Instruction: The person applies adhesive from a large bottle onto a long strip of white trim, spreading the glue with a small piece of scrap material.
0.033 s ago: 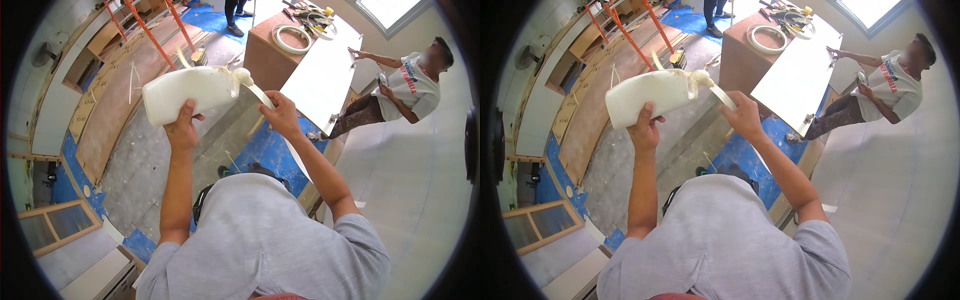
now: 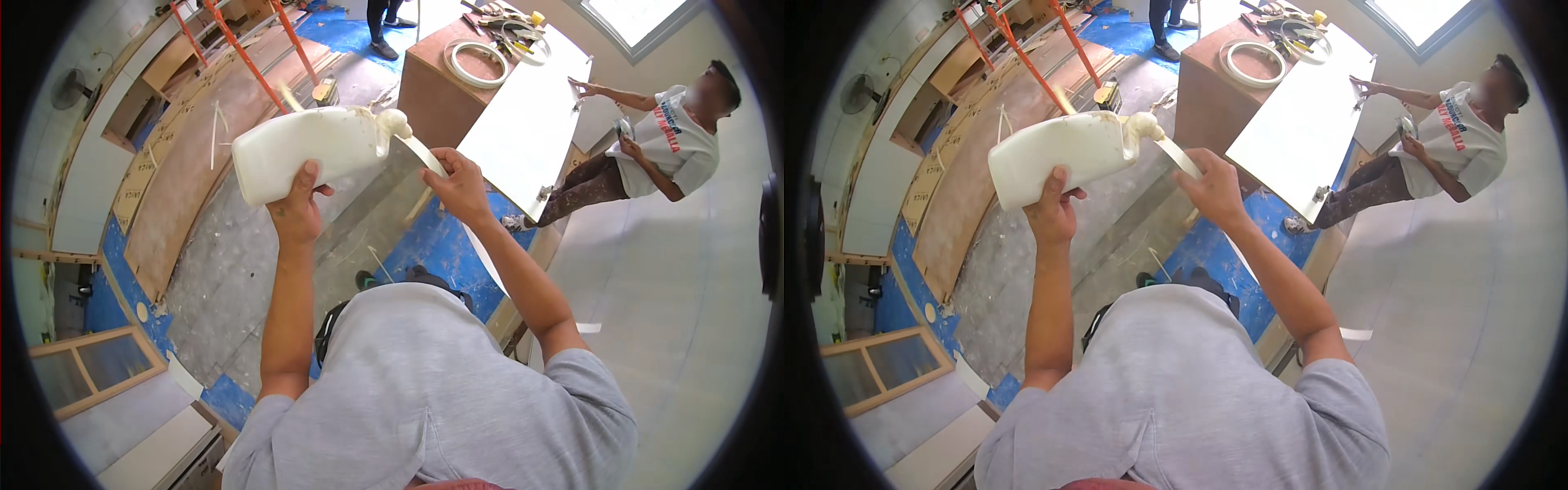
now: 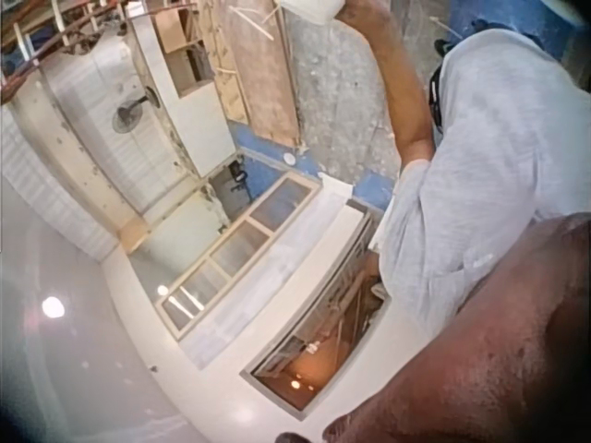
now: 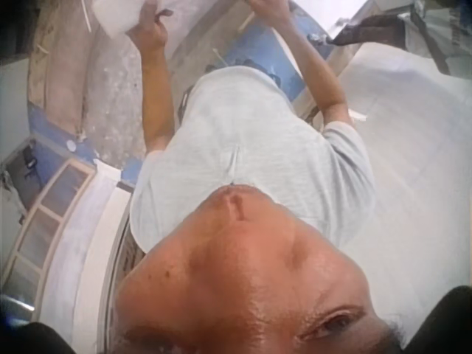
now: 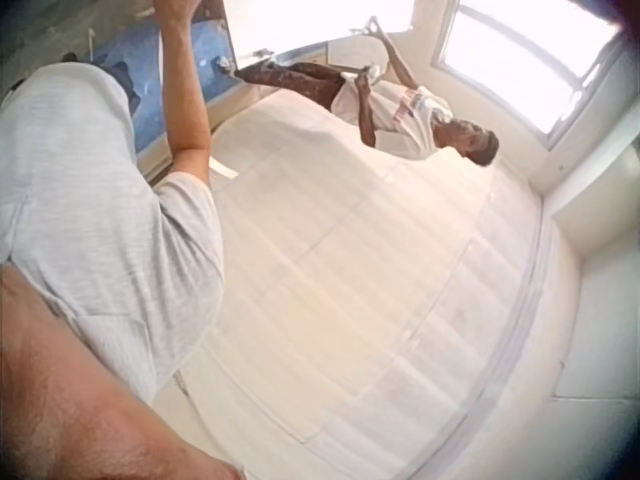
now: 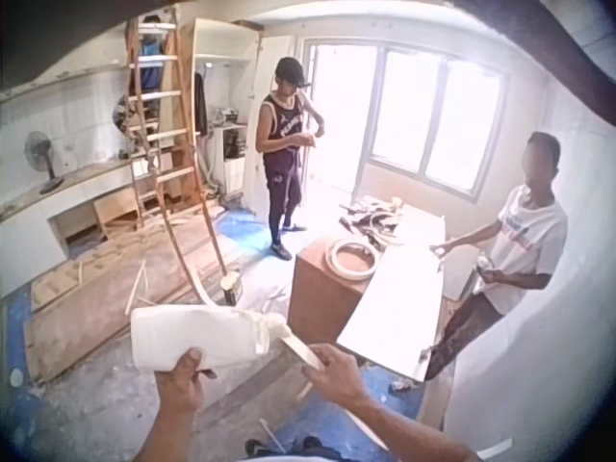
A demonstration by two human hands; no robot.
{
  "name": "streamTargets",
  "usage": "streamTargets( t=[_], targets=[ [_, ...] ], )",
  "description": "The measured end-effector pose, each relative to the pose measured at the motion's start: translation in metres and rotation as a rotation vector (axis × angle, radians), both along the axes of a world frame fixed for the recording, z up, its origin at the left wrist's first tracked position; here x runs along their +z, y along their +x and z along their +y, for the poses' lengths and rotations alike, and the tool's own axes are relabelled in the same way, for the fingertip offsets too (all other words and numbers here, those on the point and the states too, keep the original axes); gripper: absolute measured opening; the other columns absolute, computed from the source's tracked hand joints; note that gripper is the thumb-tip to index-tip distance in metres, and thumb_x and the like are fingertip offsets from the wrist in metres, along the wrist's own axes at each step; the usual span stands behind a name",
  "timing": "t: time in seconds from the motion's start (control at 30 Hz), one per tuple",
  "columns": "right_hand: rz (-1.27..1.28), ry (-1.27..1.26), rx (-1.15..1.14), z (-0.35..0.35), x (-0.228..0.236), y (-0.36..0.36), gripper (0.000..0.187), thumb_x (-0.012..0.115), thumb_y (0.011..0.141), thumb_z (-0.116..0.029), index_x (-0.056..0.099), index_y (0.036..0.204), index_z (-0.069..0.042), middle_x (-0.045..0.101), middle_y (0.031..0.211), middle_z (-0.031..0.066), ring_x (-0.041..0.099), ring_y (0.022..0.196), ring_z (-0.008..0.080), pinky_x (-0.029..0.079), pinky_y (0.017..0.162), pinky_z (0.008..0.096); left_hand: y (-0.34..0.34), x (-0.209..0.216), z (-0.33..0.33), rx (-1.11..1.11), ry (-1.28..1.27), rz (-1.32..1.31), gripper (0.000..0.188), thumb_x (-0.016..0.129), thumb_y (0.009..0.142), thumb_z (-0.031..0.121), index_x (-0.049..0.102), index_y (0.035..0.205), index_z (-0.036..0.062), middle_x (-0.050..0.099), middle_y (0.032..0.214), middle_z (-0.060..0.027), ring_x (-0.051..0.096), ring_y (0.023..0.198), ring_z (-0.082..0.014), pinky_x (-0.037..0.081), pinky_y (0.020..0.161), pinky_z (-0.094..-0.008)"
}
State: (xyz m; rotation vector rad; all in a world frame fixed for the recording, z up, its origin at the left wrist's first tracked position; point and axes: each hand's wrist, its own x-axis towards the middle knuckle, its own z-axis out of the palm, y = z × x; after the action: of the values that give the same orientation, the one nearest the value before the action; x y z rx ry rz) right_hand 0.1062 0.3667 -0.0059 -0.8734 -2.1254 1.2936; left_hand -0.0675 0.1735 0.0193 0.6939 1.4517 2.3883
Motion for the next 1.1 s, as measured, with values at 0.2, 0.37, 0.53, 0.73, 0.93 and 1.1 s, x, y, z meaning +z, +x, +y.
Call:
streamTargets(
  t=[0.2, 0.37, 0.53, 0.73, 0.93, 1.1],
  targets=[
    [0.033, 0.002, 0.016, 0.001, -0.008, -0.005, 0.033, 0.075, 0.081, -0.021, 0.070, 0.108, -0.003, 0.074, 0.090, 0.0122, 0.070, 0.076, 0.0229, 0.054, 0.075, 0.0350, -0.001, 0.000, -0.001, 0.010, -0.043, 0.107, 0.041, 0.074, 0.090, 0.015, 0.058, 0.126, 0.0033, 0.067, 0.107, -0.0068, 0.067, 0.086, -0.0158, 0.056, 0.053, -0.0271],
    [0.017, -0.122, 0.003, -0.005, 0.005, -0.004, 0.032, 0.076, 0.082, -0.020, 0.070, 0.110, -0.005, 0.075, 0.088, 0.0071, 0.067, 0.065, 0.0163, 0.053, 0.064, 0.0311, -0.007, 0.008, -0.004, 0.019, -0.082, 0.151, 0.042, 0.074, 0.090, 0.015, 0.058, 0.126, 0.0027, 0.067, 0.109, -0.0075, 0.067, 0.087, -0.0165, 0.058, 0.056, -0.0276],
    [0.090, -0.185, 0.000, -0.009, 0.009, -0.007, 0.033, 0.076, 0.083, -0.017, 0.069, 0.112, -0.004, 0.075, 0.090, 0.0037, 0.065, 0.065, 0.0095, 0.052, 0.059, 0.0273, -0.005, 0.014, -0.002, 0.022, -0.029, 0.159, 0.043, 0.075, 0.090, 0.016, 0.058, 0.127, 0.0026, 0.067, 0.109, -0.0081, 0.067, 0.087, -0.0178, 0.059, 0.057, -0.0289],
    [0.186, -0.161, 0.011, -0.006, 0.027, -0.006, 0.034, 0.074, 0.087, -0.008, 0.063, 0.118, 0.002, 0.074, 0.098, 0.0056, 0.063, 0.074, 0.0049, 0.051, 0.057, 0.0218, -0.008, 0.025, 0.000, -0.062, 0.028, 0.192, 0.044, 0.073, 0.091, 0.020, 0.056, 0.128, 0.0035, 0.067, 0.109, -0.0079, 0.068, 0.087, -0.0178, 0.059, 0.056, -0.0303],
    [0.213, -0.171, 0.033, 0.002, 0.028, -0.009, 0.034, 0.073, 0.086, -0.008, 0.064, 0.117, 0.001, 0.074, 0.099, 0.0053, 0.062, 0.073, 0.0057, 0.051, 0.058, 0.0227, -0.027, 0.032, 0.005, -0.012, 0.096, 0.072, 0.048, 0.073, 0.090, 0.019, 0.053, 0.131, 0.0036, 0.067, 0.109, -0.0079, 0.069, 0.087, -0.0184, 0.059, 0.056, -0.0308],
    [0.236, -0.197, 0.030, -0.001, 0.024, -0.011, 0.032, 0.074, 0.085, -0.010, 0.066, 0.114, -0.001, 0.074, 0.097, 0.0036, 0.062, 0.068, 0.0070, 0.052, 0.060, 0.0244, -0.016, 0.036, 0.011, -0.064, 0.015, 0.211, 0.047, 0.072, 0.091, 0.021, 0.054, 0.129, 0.0024, 0.067, 0.110, -0.0090, 0.069, 0.088, -0.0191, 0.059, 0.057, -0.0314]
  ],
)
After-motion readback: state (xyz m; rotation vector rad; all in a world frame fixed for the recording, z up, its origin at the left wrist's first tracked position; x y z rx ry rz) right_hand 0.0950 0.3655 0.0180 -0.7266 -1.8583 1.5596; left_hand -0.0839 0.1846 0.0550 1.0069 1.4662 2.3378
